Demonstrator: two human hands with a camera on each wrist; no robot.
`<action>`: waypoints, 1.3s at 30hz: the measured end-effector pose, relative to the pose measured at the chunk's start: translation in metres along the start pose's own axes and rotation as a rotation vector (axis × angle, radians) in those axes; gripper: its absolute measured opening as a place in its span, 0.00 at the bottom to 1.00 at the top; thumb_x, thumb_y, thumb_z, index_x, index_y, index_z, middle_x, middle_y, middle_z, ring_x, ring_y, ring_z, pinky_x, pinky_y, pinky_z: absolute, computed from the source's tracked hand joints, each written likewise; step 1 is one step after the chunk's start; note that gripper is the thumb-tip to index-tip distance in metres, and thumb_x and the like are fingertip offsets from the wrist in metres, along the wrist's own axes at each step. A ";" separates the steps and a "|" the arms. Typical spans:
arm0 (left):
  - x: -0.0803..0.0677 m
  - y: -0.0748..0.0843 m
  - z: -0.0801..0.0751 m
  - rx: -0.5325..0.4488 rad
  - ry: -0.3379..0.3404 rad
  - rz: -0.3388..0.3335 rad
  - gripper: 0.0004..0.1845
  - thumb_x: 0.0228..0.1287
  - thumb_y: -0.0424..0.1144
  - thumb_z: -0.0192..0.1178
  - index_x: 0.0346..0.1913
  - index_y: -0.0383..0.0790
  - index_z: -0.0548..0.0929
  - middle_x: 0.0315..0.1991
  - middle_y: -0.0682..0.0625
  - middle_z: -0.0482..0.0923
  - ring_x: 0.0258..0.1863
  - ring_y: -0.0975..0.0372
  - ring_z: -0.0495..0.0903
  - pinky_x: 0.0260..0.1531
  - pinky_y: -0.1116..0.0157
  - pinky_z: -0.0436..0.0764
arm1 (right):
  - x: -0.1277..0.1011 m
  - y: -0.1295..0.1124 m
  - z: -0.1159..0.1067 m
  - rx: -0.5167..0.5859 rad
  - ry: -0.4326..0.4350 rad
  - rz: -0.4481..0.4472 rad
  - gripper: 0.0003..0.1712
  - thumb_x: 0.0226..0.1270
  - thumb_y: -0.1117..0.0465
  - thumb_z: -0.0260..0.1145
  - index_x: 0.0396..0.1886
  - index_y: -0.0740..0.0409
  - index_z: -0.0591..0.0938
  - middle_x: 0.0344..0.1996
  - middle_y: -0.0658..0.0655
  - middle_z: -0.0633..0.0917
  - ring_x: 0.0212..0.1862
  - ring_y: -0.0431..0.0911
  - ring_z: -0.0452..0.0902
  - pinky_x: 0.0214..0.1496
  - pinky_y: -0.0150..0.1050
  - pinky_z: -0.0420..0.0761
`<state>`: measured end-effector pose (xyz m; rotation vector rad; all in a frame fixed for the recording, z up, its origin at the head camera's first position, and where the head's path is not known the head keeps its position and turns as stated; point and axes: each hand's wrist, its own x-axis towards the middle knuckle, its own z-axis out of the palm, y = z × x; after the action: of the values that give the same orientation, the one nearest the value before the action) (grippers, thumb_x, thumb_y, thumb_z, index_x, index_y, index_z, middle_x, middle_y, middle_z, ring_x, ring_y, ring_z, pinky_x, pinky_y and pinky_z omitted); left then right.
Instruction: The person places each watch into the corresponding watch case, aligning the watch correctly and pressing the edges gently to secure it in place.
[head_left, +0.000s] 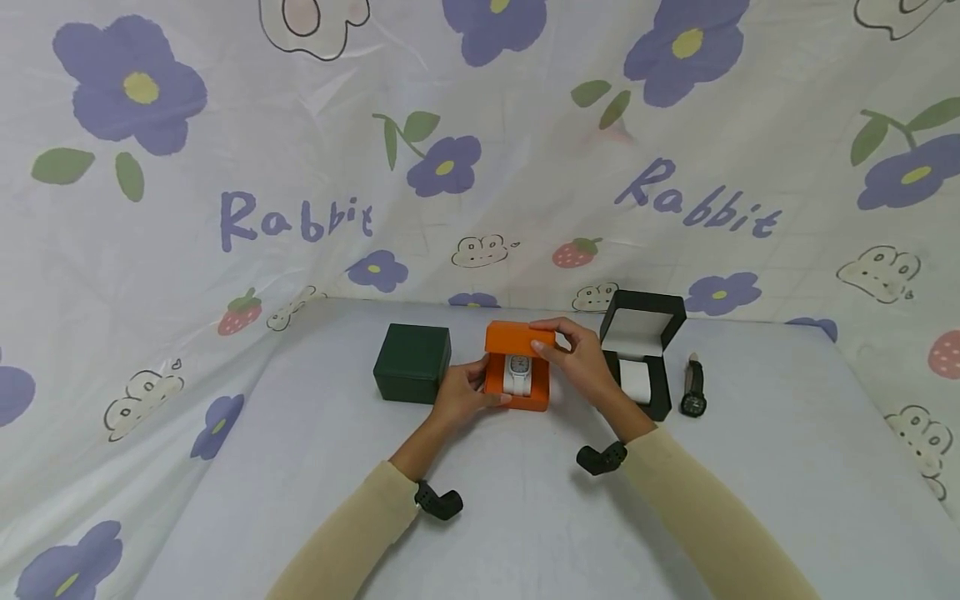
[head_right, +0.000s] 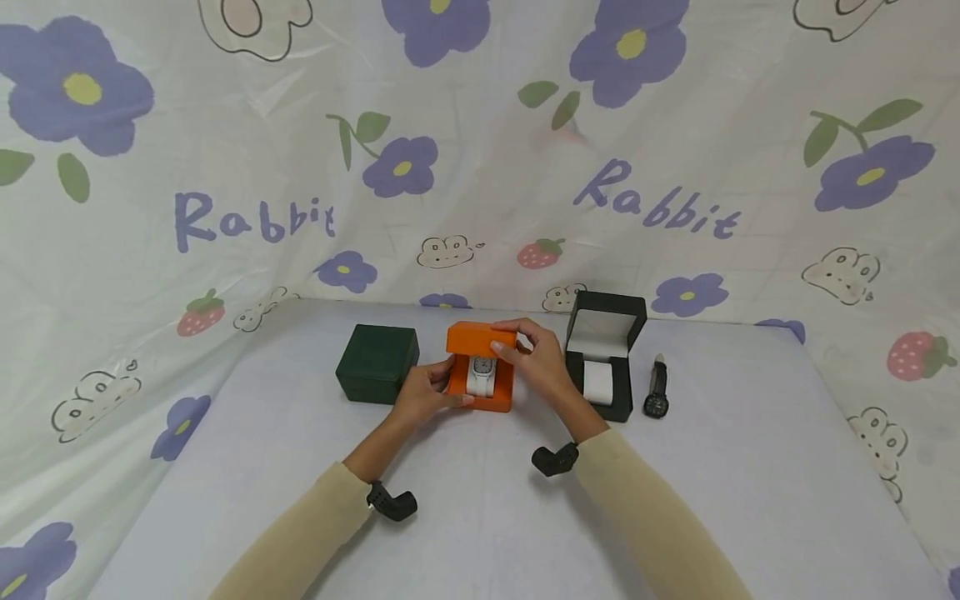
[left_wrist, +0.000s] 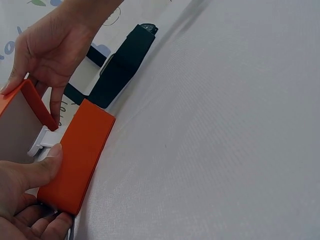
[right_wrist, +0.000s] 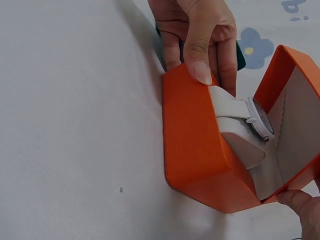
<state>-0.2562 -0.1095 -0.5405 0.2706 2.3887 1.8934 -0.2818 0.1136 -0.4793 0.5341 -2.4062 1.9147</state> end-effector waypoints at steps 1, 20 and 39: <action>0.000 0.000 0.000 0.001 0.000 0.001 0.44 0.54 0.29 0.76 0.73 0.30 0.66 0.71 0.38 0.68 0.69 0.49 0.71 0.64 0.58 0.75 | -0.001 0.000 0.000 -0.001 0.000 -0.008 0.19 0.70 0.61 0.70 0.58 0.60 0.83 0.59 0.59 0.82 0.70 0.54 0.68 0.74 0.59 0.66; 0.001 -0.004 0.001 -0.003 -0.001 0.000 0.39 0.54 0.31 0.77 0.70 0.32 0.74 0.65 0.41 0.77 0.65 0.52 0.77 0.63 0.59 0.77 | -0.020 -0.004 0.006 -0.105 0.012 -0.110 0.20 0.69 0.66 0.70 0.59 0.63 0.83 0.62 0.62 0.81 0.69 0.58 0.70 0.70 0.62 0.70; 0.003 -0.001 0.002 0.014 0.036 -0.059 0.42 0.51 0.32 0.79 0.70 0.30 0.73 0.67 0.39 0.74 0.67 0.51 0.74 0.65 0.57 0.74 | -0.030 0.020 0.007 -0.154 -0.021 -0.145 0.19 0.66 0.66 0.73 0.56 0.55 0.87 0.64 0.52 0.80 0.70 0.51 0.70 0.66 0.53 0.76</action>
<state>-0.2591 -0.1075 -0.5419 0.1665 2.4055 1.8735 -0.2579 0.1186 -0.5067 0.7012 -2.4257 1.6598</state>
